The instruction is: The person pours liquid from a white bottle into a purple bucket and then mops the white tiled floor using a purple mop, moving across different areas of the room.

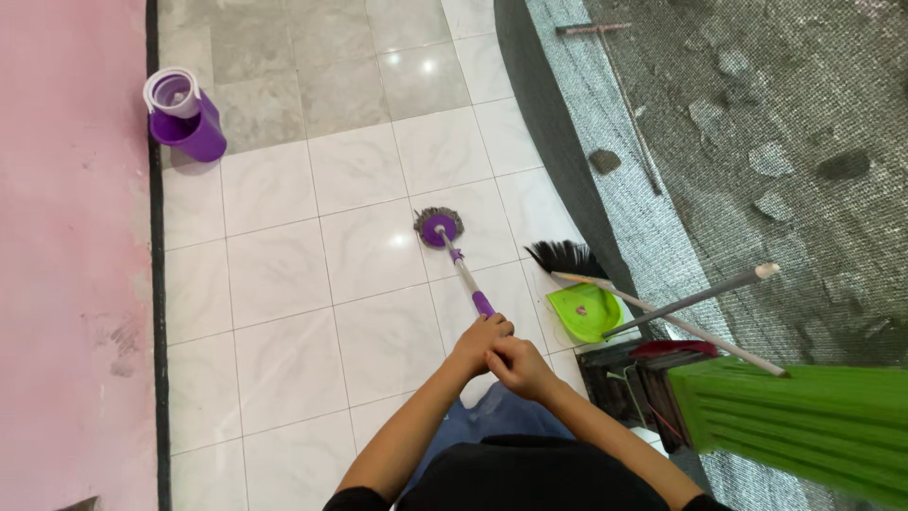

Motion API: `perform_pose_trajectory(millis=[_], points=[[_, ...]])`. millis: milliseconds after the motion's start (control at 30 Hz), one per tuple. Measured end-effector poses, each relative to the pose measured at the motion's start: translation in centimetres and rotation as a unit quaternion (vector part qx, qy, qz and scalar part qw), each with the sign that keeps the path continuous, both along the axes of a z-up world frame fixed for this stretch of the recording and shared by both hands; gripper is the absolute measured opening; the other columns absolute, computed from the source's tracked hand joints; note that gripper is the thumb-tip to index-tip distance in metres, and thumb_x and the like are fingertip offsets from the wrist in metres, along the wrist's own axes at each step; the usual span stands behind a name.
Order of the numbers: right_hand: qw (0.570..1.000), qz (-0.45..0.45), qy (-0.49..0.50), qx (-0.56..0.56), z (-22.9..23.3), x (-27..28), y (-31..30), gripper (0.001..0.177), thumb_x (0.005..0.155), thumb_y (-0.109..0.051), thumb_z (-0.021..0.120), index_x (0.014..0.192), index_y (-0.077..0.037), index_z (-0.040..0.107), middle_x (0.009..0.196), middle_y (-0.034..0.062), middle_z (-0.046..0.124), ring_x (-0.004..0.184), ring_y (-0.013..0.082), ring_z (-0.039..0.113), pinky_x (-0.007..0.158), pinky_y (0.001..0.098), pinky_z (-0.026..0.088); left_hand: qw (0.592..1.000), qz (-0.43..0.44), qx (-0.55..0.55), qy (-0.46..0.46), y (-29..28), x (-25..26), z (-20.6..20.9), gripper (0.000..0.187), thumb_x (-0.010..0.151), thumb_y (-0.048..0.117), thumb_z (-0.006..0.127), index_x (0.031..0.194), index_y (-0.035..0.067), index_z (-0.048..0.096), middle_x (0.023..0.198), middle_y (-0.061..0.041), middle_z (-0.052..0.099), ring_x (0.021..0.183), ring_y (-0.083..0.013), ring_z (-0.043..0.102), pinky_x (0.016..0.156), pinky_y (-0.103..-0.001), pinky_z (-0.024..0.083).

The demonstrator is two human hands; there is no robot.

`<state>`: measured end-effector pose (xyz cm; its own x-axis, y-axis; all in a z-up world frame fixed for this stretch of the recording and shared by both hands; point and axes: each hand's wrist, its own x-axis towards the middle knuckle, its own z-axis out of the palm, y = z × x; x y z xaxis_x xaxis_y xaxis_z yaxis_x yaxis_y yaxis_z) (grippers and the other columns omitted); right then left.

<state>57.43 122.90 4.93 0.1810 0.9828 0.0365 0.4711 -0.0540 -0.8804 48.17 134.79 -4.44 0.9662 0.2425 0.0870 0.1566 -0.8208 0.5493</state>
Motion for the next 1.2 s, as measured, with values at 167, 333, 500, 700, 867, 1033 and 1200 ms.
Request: perform_pose_trajectory(millis=[167,333,500,700,867,1033,1200], points=[[0.992,0.062,0.092,-0.053,2.9,0.5,-0.1,0.022,0.093,-0.014,0.066,0.075,-0.002,0.062,0.056,0.0063,0.056,0.049,0.0130,0.048,0.048,0.0313,0.038,0.998,-0.067,0.005,-0.011,-0.1,-1.0,3.3,0.011,0.079,0.020,0.068,0.087,0.012,0.069,0.106,-0.003,0.064,0.109,-0.0256,0.056,0.084,-0.039,0.048],[0.990,0.081,0.113,-0.024,2.4,1.5,2.2,0.018,0.094,-0.012,0.064,0.078,-0.003,0.063,0.061,0.0061,0.057,0.054,0.0146,0.049,0.051,0.0312,0.040,0.997,-0.061,0.012,-0.033,2.4,-0.4,3.1,0.013,0.077,0.019,0.066,0.087,0.012,0.069,0.105,-0.003,0.064,0.110,-0.0255,0.056,0.086,-0.042,0.047],[0.993,0.105,0.038,0.026,1.1,3.6,8.0,0.014,0.091,-0.011,0.065,0.078,-0.005,0.063,0.065,0.0082,0.060,0.060,0.0213,0.055,0.057,0.0349,0.045,0.996,-0.077,0.049,-0.021,7.7,1.9,0.5,0.010,0.078,0.020,0.066,0.084,0.013,0.069,0.106,-0.003,0.063,0.111,-0.0261,0.054,0.088,-0.044,0.047],[0.993,0.115,-0.019,0.030,-1.2,7.6,17.6,0.013,0.087,-0.011,0.067,0.075,-0.006,0.063,0.061,0.0093,0.058,0.065,0.0272,0.057,0.061,0.0386,0.046,1.000,-0.019,0.013,0.019,16.9,6.6,-3.5,0.011,0.080,0.022,0.067,0.088,0.014,0.069,0.110,-0.005,0.062,0.108,-0.0309,0.053,0.092,-0.045,0.048],[0.998,0.069,-0.012,-0.003,-0.4,11.4,25.9,0.019,0.090,-0.012,0.067,0.073,-0.004,0.062,0.064,0.0107,0.058,0.064,0.0275,0.056,0.060,0.0393,0.046,0.991,0.092,-0.083,0.043,24.6,10.8,-1.4,0.023,0.079,0.021,0.070,0.099,0.010,0.068,0.111,-0.009,0.061,0.103,-0.0376,0.053,0.081,-0.045,0.051],[0.992,0.085,0.069,-0.062,4.9,13.9,29.0,0.019,0.091,-0.013,0.066,0.076,-0.003,0.063,0.063,0.0107,0.060,0.055,0.0238,0.056,0.054,0.0364,0.044,0.999,-0.051,0.004,0.010,28.3,12.2,4.0,0.013,0.074,0.020,0.069,0.083,0.011,0.070,0.100,-0.003,0.065,0.104,-0.0263,0.058,0.081,-0.041,0.053],[0.991,0.123,0.046,0.030,5.3,15.7,31.2,0.021,0.091,-0.010,0.067,0.074,-0.002,0.060,0.063,0.0123,0.058,0.057,0.0231,0.054,0.054,0.0365,0.041,0.997,-0.063,-0.017,-0.026,30.2,13.1,5.2,0.013,0.077,0.017,0.069,0.088,0.011,0.069,0.103,-0.002,0.065,0.107,-0.0251,0.057,0.084,-0.038,0.052]])
